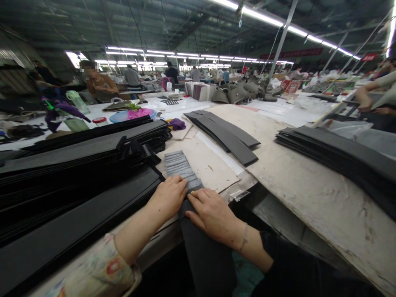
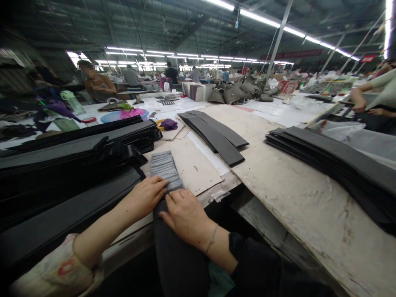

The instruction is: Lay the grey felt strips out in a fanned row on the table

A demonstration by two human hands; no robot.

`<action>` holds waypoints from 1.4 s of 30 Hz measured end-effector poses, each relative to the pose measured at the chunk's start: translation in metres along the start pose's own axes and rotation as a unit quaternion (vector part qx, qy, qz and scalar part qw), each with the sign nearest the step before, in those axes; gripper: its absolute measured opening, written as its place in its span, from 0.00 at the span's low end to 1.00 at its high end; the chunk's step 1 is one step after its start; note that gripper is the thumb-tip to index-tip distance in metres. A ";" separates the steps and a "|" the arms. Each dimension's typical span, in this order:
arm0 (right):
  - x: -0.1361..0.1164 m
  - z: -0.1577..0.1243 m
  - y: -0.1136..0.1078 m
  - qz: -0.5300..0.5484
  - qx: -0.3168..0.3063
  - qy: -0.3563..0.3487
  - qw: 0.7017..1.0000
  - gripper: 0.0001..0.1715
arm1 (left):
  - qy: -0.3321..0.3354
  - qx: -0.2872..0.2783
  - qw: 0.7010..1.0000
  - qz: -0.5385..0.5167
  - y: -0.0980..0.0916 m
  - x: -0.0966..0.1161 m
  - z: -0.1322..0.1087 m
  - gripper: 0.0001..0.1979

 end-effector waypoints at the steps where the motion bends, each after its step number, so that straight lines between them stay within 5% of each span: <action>1: 0.000 0.000 0.000 0.001 0.000 0.001 1.000 0.18 | -0.005 -0.001 1.000 0.007 0.002 0.001 0.001 0.15; 11: 0.001 -0.001 0.002 0.010 0.022 0.002 1.000 0.17 | -0.040 0.004 0.993 -0.110 0.001 -0.011 0.022 0.07; 18: 0.001 -0.002 0.002 0.017 0.029 0.005 0.999 0.17 | -0.072 -0.031 0.975 -0.210 0.000 -0.017 0.034 0.12; 25: 0.001 -0.006 0.002 0.036 0.023 -0.002 0.999 0.19 | -0.053 -0.120 0.968 -0.216 0.006 -0.017 0.037 0.13; 37: -0.003 -0.014 0.000 0.050 0.032 -0.013 0.998 0.17 | -0.018 -0.132 0.972 -0.194 0.004 -0.011 0.024 0.08; 42: -0.003 -0.015 -0.001 0.040 0.034 0.008 0.999 0.13 | -0.037 -0.080 0.980 -0.177 0.006 -0.007 0.022 0.13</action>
Point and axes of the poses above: each hand's wrist, its own z-axis towards the middle knuckle, its own y-axis out of the palm, x = y × z, the point moved 5 cm from there along z, towards the middle knuckle
